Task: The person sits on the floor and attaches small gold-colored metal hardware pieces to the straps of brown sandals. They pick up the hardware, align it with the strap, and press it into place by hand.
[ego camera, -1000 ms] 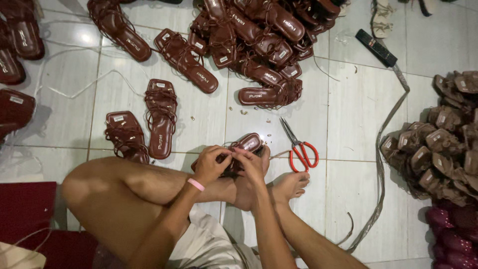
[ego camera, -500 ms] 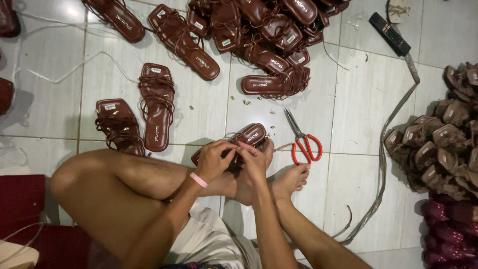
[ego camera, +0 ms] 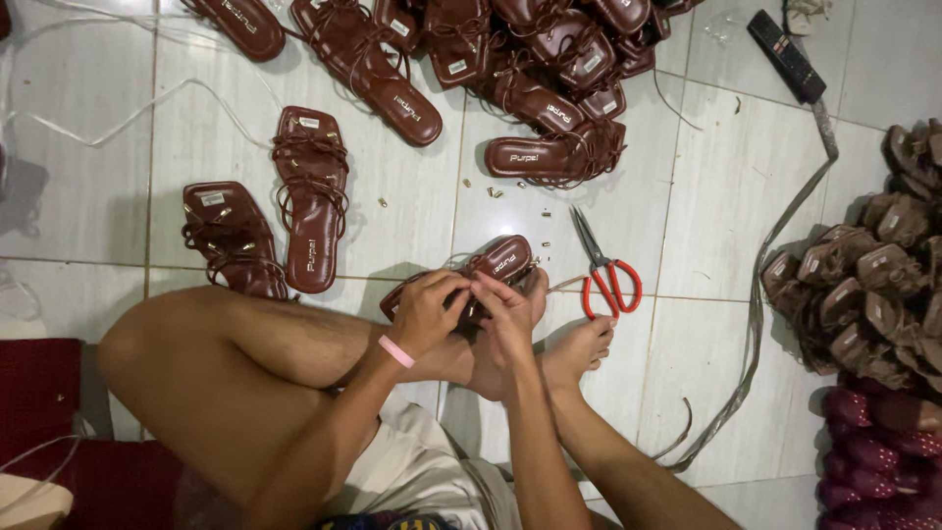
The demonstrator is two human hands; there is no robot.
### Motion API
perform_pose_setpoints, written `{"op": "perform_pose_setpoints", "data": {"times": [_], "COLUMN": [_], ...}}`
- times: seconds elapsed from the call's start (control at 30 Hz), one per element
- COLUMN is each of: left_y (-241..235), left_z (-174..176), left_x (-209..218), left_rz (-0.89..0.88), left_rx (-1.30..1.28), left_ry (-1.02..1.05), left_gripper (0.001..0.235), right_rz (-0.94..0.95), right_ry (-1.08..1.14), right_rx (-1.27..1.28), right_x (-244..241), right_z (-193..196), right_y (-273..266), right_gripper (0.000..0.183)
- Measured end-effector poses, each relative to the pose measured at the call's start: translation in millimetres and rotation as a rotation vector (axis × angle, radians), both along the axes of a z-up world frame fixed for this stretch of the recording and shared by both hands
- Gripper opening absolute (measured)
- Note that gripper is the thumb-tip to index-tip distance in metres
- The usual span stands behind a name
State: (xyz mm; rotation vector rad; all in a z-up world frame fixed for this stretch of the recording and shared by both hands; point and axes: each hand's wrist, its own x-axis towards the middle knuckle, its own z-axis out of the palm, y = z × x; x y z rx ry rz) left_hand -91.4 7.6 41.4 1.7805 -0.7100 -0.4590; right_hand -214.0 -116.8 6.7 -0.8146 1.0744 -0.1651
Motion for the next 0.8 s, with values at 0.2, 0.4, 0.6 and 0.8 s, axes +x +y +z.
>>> {"op": "perform_pose_setpoints", "data": {"times": [0.2,0.4,0.6,0.8], "left_y": [-0.2,-0.7,0.6,0.6], "left_z": [-1.5,-0.9,-2.6,-1.4], "left_x": [3.5,1.6,-1.5,-4.3], "left_rz": [0.010,0.019,0.007,0.013], "left_rx": [-0.020,-0.044,-0.058,-0.039], "left_ry": [0.103,0.150,0.137,0.132], "left_gripper": [0.013,0.014,0.014,0.015], "right_rz": [0.001,-0.021,-0.061,-0.078], "right_ry": [-0.028,0.066,0.092,0.091], "right_rx": [0.010,-0.005,-0.055,-0.156], "right_x": [0.9,1.7,4.4,5.9], "right_z": [0.4,7.6,10.3,5.6], "right_y": [1.5,0.2,4.5,7.5], "right_gripper": [0.033,0.035,0.035,0.041]}}
